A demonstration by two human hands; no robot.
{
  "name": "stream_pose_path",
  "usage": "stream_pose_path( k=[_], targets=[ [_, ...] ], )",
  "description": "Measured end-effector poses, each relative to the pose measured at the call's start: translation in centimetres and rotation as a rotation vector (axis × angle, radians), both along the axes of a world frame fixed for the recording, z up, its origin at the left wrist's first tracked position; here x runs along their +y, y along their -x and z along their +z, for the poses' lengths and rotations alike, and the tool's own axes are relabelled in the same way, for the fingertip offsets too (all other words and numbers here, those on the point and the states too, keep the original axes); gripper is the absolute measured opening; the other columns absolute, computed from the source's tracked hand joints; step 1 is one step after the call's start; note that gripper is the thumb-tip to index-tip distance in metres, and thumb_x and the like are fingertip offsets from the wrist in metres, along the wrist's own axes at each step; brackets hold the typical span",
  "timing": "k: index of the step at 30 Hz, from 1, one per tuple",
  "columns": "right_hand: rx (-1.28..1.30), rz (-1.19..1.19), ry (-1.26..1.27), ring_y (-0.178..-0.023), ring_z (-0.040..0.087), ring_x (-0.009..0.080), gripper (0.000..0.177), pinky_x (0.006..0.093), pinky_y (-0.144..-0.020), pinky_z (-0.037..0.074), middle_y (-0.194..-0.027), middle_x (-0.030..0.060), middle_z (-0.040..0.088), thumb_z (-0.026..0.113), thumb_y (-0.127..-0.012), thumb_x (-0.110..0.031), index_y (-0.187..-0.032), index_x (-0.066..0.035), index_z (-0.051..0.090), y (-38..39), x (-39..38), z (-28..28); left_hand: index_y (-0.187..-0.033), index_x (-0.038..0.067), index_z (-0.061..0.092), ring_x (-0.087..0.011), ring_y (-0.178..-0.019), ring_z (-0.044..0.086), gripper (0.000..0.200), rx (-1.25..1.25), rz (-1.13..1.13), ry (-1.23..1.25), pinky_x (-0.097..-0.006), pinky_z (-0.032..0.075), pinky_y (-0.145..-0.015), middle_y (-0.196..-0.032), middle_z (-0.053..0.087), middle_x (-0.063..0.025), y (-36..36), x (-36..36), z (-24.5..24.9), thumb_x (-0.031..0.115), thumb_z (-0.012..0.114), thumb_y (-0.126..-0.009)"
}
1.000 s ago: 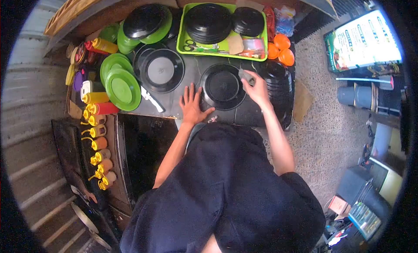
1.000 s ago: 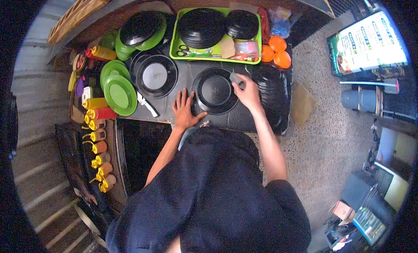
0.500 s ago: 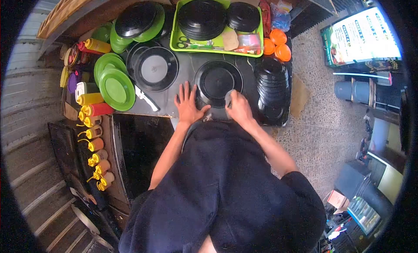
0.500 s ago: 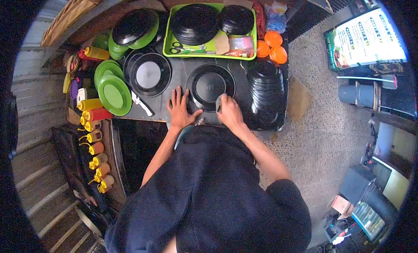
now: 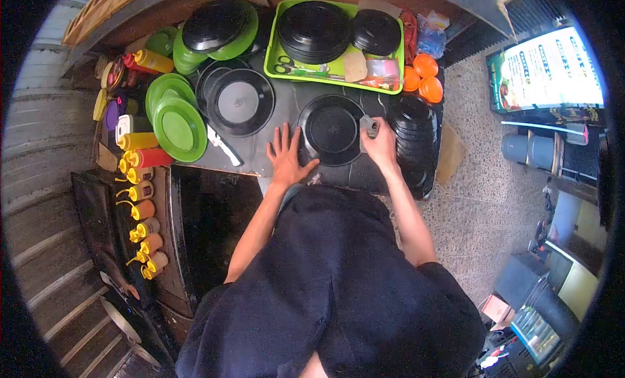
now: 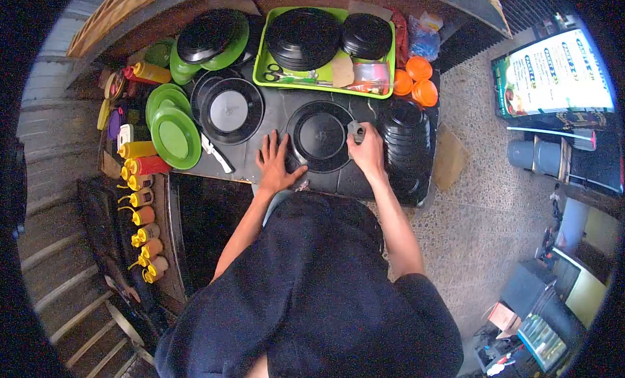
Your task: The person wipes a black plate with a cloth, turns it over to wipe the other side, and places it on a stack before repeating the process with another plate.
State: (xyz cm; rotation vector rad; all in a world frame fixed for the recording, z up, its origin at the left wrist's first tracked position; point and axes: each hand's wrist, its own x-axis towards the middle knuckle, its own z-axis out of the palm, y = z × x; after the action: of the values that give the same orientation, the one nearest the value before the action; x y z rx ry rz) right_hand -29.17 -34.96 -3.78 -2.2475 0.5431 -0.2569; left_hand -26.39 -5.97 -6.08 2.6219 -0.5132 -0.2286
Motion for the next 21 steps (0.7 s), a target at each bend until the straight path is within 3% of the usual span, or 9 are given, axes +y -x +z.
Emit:
stream_pose_path(
  k=[2,5,7,9,11,15,19,21],
  targets=[
    [-0.044,0.035,0.03,-0.097,0.071,0.0466,0.03,0.0521,-0.085,0.057,-0.102,0.0265,0.071,0.079,-0.085,-0.014,-0.109,0.0,0.068,-1.3,0.3,-0.3,-0.167,0.013,0.036,-0.0455,-0.163,0.009,0.116,0.012,-0.014,-0.043,-0.0738,0.01,-0.121,-0.178,0.017,-0.0202,0.0,0.0,-0.4,0.066,0.084,-0.075],
    [-0.009,0.079,0.067,-0.102,0.069,0.0451,0.031,0.0512,-0.09,0.056,-0.106,0.0236,0.07,0.08,-0.084,-0.012,-0.113,-0.002,0.071,-3.8,1.0,-0.6,-0.167,0.014,0.036,-0.0448,-0.164,0.008,0.116,0.038,-0.001,-0.065,-0.0737,0.01,-0.122,-0.178,0.015,-0.0193,0.0,-0.3,-0.3,0.066,0.084,-0.075],
    [-0.007,0.161,0.219,-0.107,0.066,0.0415,0.032,0.0501,-0.095,0.055,-0.109,0.0186,0.069,0.081,-0.083,-0.011,-0.114,-0.005,0.073,-5.7,1.3,-0.3,-0.167,0.014,0.036,-0.044,-0.164,0.008,0.116,0.043,0.0,-0.065,-0.0736,0.01,-0.122,-0.179,0.014,-0.0186,-0.1,-0.2,-0.3,0.066,0.084,-0.075],
    [-0.018,0.2,0.217,-0.11,0.064,0.0384,0.034,0.0476,-0.097,0.054,-0.112,0.0146,0.069,0.081,-0.08,-0.009,-0.113,-0.008,0.075,-7.9,1.9,-0.4,-0.167,0.015,0.035,-0.0432,-0.165,0.007,0.116,0.047,-0.004,-0.064,-0.0736,0.009,-0.122,-0.179,0.013,-0.0178,-0.1,-0.2,-0.4,0.066,0.084,-0.075],
    [-0.099,0.374,0.223,-0.11,0.064,0.0408,0.038,0.049,-0.096,0.054,-0.114,0.0158,0.069,0.077,-0.077,-0.004,-0.115,-0.008,0.076,-9.9,3.2,-0.3,-0.168,0.015,0.035,-0.0416,-0.165,0.006,0.117,0.039,-0.005,-0.078,-0.0726,0.009,-0.122,-0.18,0.012,-0.0165,0.0,-0.1,-0.5,0.068,0.083,-0.075],
    [-0.023,0.588,0.3,-0.116,0.061,0.0344,0.048,0.0488,-0.098,0.051,-0.12,0.0087,0.07,0.075,-0.071,-0.001,-0.117,-0.012,0.078,-11.2,7.6,-0.4,-0.168,0.016,0.035,-0.0401,-0.166,0.006,0.117,0.028,-0.005,-0.113,-0.0714,0.009,-0.123,-0.18,0.012,-0.015,0.0,0.0,-0.5,0.071,0.081,-0.075],
    [-0.007,0.728,0.154,-0.118,0.061,0.037,0.048,0.0487,-0.102,0.05,-0.12,0.0102,0.071,0.072,-0.069,0.0,-0.115,-0.01,0.078,-10.5,9.7,-1.2,-0.169,0.018,0.033,-0.0376,-0.166,0.006,0.118,0.048,-0.009,-0.145,-0.0701,0.009,-0.124,-0.181,0.012,-0.0125,0.1,0.3,0.0,0.076,0.078,-0.076],
    [-0.027,0.812,-0.064,-0.12,0.06,0.0377,0.044,0.0483,-0.102,0.05,-0.118,0.0097,0.07,0.073,-0.07,0.001,-0.113,-0.01,0.079,-11.0,9.2,-2.7,-0.17,0.019,0.032,-0.0368,-0.166,0.006,0.119,0.066,-0.015,-0.164,-0.0699,0.009,-0.124,-0.181,0.012,-0.0117,0.0,0.2,0.0,0.077,0.077,-0.076]
  ],
)
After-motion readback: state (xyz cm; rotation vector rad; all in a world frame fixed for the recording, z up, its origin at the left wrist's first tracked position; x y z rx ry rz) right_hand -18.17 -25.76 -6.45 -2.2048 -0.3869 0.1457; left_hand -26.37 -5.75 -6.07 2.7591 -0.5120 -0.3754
